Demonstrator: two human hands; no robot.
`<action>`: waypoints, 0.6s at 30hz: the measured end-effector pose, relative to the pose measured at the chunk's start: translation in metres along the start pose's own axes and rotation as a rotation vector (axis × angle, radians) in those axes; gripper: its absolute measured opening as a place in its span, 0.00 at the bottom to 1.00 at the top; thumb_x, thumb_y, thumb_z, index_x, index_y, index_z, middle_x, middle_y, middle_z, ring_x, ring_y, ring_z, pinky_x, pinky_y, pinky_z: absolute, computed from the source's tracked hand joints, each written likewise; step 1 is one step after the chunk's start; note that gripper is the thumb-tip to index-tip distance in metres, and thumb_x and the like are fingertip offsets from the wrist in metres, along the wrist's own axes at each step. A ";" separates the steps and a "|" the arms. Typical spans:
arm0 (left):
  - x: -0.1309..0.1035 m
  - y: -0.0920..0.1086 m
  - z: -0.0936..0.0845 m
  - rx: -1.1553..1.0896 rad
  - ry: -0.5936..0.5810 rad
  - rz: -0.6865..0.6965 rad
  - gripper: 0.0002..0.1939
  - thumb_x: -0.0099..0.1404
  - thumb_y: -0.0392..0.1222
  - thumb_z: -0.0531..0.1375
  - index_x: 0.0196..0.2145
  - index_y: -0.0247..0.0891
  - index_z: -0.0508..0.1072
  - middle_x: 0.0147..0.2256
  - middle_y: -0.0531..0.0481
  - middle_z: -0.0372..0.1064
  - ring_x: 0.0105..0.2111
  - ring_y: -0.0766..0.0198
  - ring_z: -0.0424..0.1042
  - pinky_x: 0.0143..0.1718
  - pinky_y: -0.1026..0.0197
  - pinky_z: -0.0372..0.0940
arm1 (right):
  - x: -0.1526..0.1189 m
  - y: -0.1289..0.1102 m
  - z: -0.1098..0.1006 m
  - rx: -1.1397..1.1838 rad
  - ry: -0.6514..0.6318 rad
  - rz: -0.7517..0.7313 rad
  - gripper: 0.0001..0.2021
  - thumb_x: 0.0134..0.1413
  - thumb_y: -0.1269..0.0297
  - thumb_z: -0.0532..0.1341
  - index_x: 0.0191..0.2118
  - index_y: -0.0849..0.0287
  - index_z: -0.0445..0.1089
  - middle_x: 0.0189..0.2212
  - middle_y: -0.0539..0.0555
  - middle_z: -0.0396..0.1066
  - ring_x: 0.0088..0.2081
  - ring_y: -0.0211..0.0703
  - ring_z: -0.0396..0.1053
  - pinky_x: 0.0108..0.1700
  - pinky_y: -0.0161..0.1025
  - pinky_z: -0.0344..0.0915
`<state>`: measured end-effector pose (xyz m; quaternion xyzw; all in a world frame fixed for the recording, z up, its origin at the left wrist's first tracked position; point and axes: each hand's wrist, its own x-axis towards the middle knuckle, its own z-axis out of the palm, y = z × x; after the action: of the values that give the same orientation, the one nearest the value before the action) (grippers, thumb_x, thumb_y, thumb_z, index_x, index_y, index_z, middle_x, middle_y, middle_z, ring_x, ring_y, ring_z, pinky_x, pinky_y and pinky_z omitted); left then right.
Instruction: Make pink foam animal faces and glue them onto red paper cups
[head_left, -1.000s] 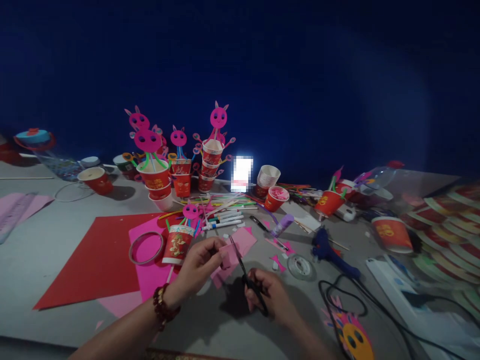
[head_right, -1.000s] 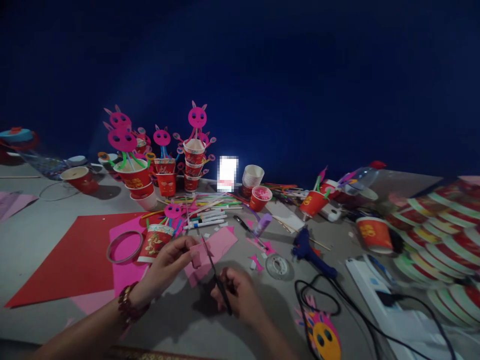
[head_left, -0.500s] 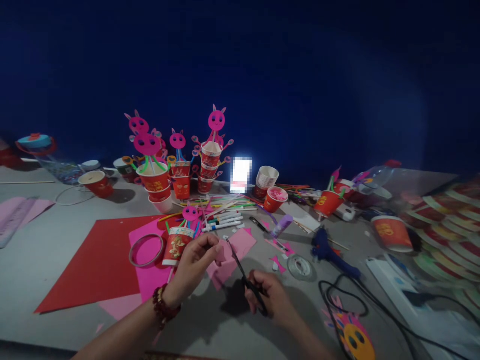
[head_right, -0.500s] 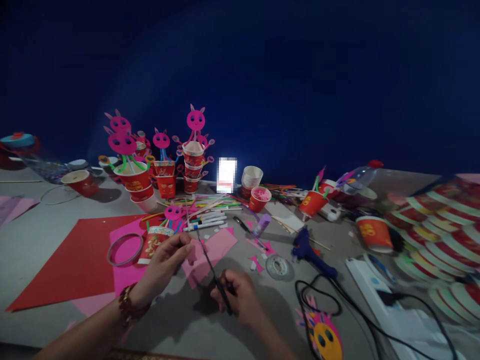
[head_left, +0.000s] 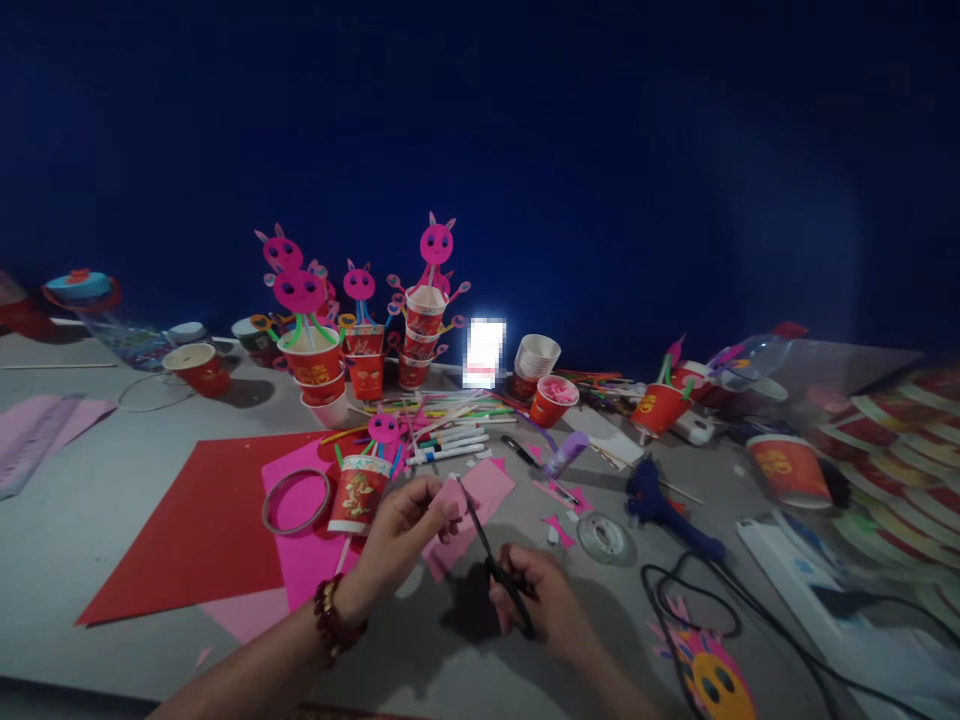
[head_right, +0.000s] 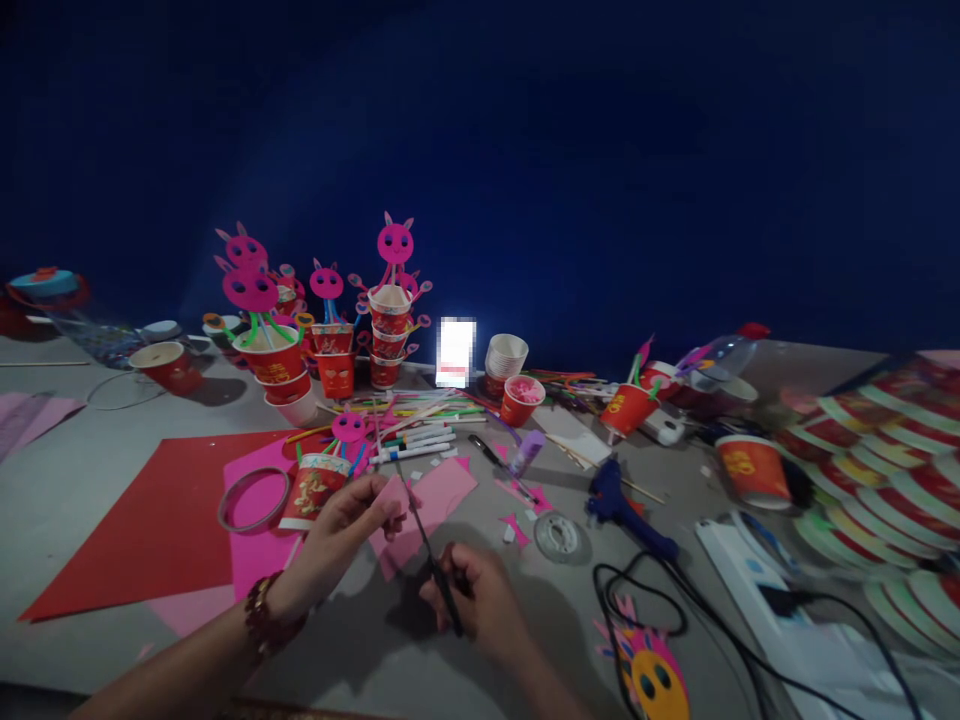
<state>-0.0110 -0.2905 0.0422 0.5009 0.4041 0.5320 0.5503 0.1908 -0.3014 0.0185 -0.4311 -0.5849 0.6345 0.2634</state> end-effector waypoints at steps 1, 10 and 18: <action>0.000 0.001 0.000 0.020 -0.019 0.002 0.13 0.66 0.49 0.62 0.32 0.35 0.74 0.26 0.52 0.68 0.27 0.67 0.66 0.29 0.65 0.62 | 0.000 0.000 0.000 0.004 0.003 -0.003 0.26 0.44 0.39 0.66 0.22 0.55 0.57 0.14 0.44 0.61 0.17 0.32 0.59 0.22 0.32 0.55; 0.000 0.000 -0.003 0.064 -0.057 0.014 0.13 0.65 0.48 0.63 0.30 0.36 0.71 0.25 0.53 0.67 0.26 0.67 0.65 0.29 0.66 0.60 | 0.001 -0.001 -0.001 0.021 0.013 -0.021 0.30 0.38 0.30 0.64 0.22 0.55 0.59 0.13 0.44 0.61 0.16 0.32 0.57 0.20 0.32 0.54; 0.000 0.003 -0.002 -0.004 -0.004 -0.009 0.12 0.64 0.46 0.64 0.29 0.36 0.71 0.25 0.53 0.68 0.26 0.67 0.67 0.30 0.65 0.62 | -0.001 0.001 -0.001 -0.026 0.033 -0.067 0.27 0.45 0.35 0.62 0.22 0.56 0.60 0.13 0.45 0.62 0.16 0.33 0.57 0.21 0.32 0.54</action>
<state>-0.0136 -0.2905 0.0444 0.4993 0.4039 0.5293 0.5544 0.1922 -0.3015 0.0180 -0.4251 -0.6028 0.6104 0.2887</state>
